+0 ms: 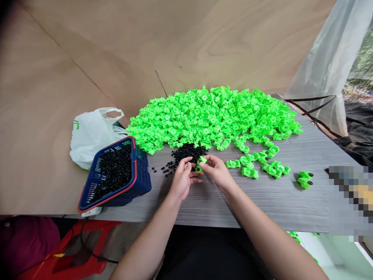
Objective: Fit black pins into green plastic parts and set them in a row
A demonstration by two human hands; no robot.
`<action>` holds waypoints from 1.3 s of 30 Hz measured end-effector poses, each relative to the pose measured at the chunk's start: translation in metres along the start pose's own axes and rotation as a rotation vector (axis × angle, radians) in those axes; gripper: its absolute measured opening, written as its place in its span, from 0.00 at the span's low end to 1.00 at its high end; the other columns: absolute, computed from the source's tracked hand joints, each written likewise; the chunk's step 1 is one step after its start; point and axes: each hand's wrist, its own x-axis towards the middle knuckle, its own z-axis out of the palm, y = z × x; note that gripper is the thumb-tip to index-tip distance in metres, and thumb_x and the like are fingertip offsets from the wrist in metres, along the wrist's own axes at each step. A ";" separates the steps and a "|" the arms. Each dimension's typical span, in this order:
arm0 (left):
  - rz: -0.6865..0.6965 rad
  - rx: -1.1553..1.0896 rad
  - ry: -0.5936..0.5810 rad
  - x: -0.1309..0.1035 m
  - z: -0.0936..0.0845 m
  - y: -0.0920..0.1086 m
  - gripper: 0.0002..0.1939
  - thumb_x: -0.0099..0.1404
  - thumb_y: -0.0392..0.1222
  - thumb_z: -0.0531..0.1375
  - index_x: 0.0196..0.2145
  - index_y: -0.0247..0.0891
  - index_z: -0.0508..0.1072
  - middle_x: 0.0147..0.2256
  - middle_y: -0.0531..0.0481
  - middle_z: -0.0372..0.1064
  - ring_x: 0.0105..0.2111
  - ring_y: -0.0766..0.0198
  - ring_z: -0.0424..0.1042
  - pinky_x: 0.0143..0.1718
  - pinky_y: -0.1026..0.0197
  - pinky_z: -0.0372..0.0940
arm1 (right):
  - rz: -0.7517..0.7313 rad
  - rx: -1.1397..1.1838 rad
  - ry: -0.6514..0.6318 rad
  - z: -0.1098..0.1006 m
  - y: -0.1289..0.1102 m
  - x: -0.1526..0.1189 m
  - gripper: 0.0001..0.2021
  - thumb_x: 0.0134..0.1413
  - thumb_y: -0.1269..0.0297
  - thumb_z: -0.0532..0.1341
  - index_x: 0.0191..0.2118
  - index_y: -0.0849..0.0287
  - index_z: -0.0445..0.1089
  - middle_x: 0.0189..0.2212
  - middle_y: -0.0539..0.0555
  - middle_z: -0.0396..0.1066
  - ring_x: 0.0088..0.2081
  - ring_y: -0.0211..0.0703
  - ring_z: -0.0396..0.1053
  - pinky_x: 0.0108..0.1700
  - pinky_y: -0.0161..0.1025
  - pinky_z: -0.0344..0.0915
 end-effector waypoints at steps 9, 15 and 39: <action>0.530 0.807 0.416 0.069 -0.064 0.039 0.06 0.63 0.42 0.60 0.36 0.38 0.74 0.35 0.45 0.72 0.35 0.59 0.72 0.42 0.56 0.67 | -0.164 -1.445 0.087 -0.073 0.009 0.028 0.15 0.52 0.64 0.64 0.47 0.56 0.73 0.40 0.61 0.74 0.48 0.60 0.66 0.51 0.53 0.56; 0.594 1.227 0.528 0.102 -0.065 0.060 0.17 0.61 0.38 0.62 0.49 0.38 0.73 0.45 0.38 0.69 0.48 0.48 0.69 0.52 0.48 0.63 | -0.088 -1.599 0.075 -0.094 0.018 0.027 0.16 0.53 0.64 0.64 0.49 0.55 0.72 0.42 0.61 0.74 0.49 0.61 0.65 0.56 0.61 0.48; 0.100 -0.004 0.080 0.093 -0.029 0.074 0.16 0.68 0.46 0.56 0.48 0.33 0.70 0.44 0.36 0.74 0.45 0.54 0.75 0.48 0.52 0.70 | -0.140 -0.612 0.069 -0.031 0.036 0.033 0.06 0.52 0.62 0.64 0.33 0.58 0.72 0.26 0.50 0.73 0.28 0.42 0.69 0.32 0.37 0.62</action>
